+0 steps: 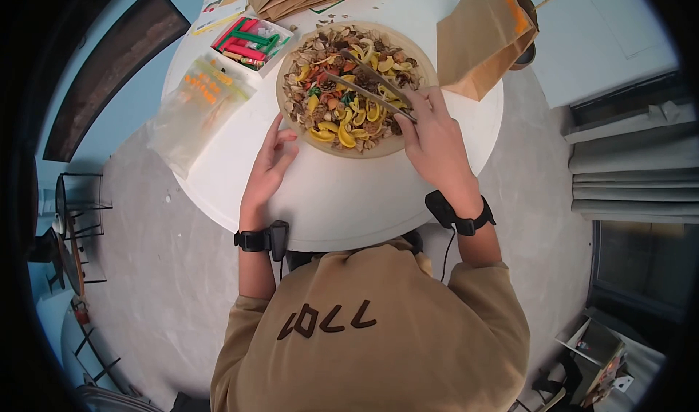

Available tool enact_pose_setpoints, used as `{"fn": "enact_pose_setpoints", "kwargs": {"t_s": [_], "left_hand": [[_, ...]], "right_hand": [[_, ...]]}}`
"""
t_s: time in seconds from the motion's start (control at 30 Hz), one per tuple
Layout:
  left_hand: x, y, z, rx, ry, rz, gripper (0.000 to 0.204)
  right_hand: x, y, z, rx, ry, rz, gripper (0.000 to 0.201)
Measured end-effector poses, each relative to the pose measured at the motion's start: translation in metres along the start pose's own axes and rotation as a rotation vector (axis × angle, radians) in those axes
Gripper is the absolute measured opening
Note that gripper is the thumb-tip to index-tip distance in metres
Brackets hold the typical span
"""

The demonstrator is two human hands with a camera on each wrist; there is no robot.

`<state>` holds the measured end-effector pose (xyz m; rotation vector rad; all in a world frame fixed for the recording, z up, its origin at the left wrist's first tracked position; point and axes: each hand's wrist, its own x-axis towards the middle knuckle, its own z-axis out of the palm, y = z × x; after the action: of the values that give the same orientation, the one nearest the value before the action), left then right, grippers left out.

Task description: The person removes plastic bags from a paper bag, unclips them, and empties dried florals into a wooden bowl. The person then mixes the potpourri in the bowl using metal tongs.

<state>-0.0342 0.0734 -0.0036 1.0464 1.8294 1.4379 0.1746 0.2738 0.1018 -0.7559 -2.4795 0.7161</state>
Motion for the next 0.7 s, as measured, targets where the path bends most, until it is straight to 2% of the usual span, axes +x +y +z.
{"fn": "enact_pose_setpoints", "kwargs": {"t_s": [0.2, 0.27, 0.4, 0.57, 0.7], "left_hand": [[0.002, -0.008, 0.000, 0.024, 0.038, 0.029, 0.071], [0.002, -0.006, 0.001, 0.018, 0.034, 0.023, 0.071], [0.001, -0.004, 0.001, -0.003, 0.036, 0.019, 0.071], [0.001, -0.004, 0.001, -0.002, 0.027, 0.024, 0.070], [0.001, -0.006, 0.002, -0.006, 0.024, 0.026, 0.071]], "right_hand": [[-0.005, -0.005, 0.020, -0.092, -0.140, -0.070, 0.036], [-0.005, -0.006, 0.030, -0.029, -0.101, -0.218, 0.035], [-0.005, -0.012, 0.025, -0.034, -0.102, -0.208, 0.035], [-0.020, 0.002, 0.001, -0.008, -0.042, -0.029, 0.035], [-0.033, 0.013, -0.010, -0.117, -0.036, -0.009, 0.035]]}}
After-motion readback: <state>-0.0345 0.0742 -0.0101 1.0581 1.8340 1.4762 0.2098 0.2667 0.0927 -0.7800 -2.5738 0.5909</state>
